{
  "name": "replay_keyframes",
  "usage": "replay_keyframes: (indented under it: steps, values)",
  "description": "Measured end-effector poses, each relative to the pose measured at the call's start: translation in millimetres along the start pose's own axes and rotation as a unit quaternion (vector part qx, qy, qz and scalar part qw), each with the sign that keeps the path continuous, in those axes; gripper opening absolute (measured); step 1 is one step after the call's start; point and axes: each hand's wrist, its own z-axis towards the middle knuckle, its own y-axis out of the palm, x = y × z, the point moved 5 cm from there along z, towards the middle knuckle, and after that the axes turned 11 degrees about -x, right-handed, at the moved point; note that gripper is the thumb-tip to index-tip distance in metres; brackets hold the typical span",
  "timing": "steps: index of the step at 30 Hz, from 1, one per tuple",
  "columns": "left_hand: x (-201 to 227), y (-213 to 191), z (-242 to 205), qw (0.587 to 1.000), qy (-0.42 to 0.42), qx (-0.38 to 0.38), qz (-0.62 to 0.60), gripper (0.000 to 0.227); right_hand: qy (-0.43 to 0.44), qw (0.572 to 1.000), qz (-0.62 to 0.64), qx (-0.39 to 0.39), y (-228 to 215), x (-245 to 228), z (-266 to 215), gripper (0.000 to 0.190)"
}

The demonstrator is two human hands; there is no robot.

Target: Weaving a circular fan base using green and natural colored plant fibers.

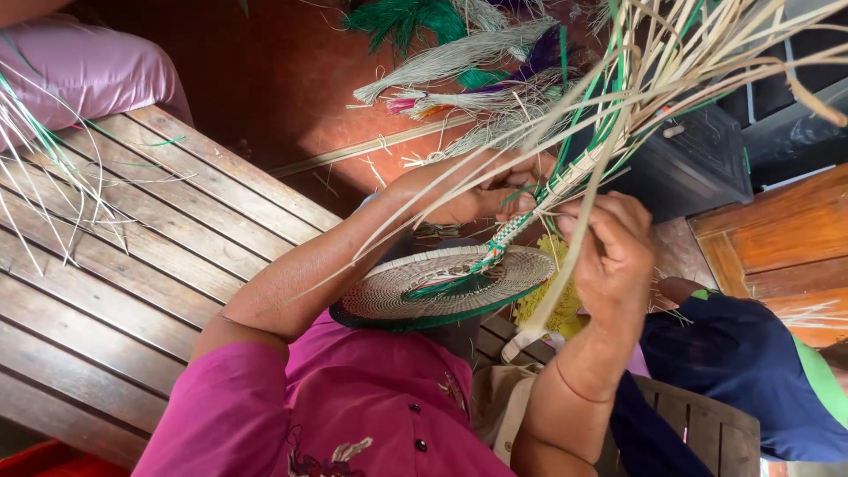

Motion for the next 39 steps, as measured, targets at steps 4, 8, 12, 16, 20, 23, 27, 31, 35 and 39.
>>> replay_keyframes:
  steps: [4,8,12,16,20,23,27,31,35,39]
  values:
    - [-4.6,3.8,0.3,0.999,-0.031,0.004,0.043,0.021,0.030,0.997,-0.068,-0.011,-22.7,-27.1,-4.3,0.003]
    - [2.0,3.9,3.7,0.994,-0.071,0.029,0.083,0.019,0.045,0.993,-0.109,-0.027,-1.6,-64.1,-8.8,0.006]
    - [25.5,11.6,5.5,0.995,-0.073,0.038,0.056,0.017,0.009,0.976,-0.203,-0.077,35.0,-87.0,0.8,0.015]
    - [32.2,9.9,7.4,0.973,-0.080,0.010,0.215,0.033,0.018,0.961,-0.231,-0.152,23.4,-98.5,-3.6,0.021]
    - [29.3,10.9,8.0,0.974,-0.122,0.001,0.193,0.033,0.042,0.993,-0.115,0.002,-5.8,-102.2,-1.6,0.014]
    - [3.7,7.3,5.0,0.986,-0.123,0.015,0.109,0.021,0.025,0.984,-0.177,-0.007,-0.9,-85.2,10.7,0.012]
    - [-20.2,4.8,4.4,0.997,-0.071,0.033,0.018,0.021,0.019,0.969,-0.247,-0.002,13.5,-66.8,8.5,0.018]
    - [-3.6,4.6,-0.4,0.996,-0.083,0.023,0.012,0.021,-0.042,0.969,-0.239,0.041,18.6,-54.3,7.6,0.010]
    - [-18.1,-0.5,-1.5,0.997,-0.077,0.028,-0.008,0.018,-0.062,0.964,-0.252,0.060,23.0,-36.7,3.1,0.008]
    - [-9.2,8.6,-2.4,0.995,-0.089,0.040,-0.006,0.020,-0.047,0.972,-0.209,0.091,29.6,-25.2,4.8,0.016]
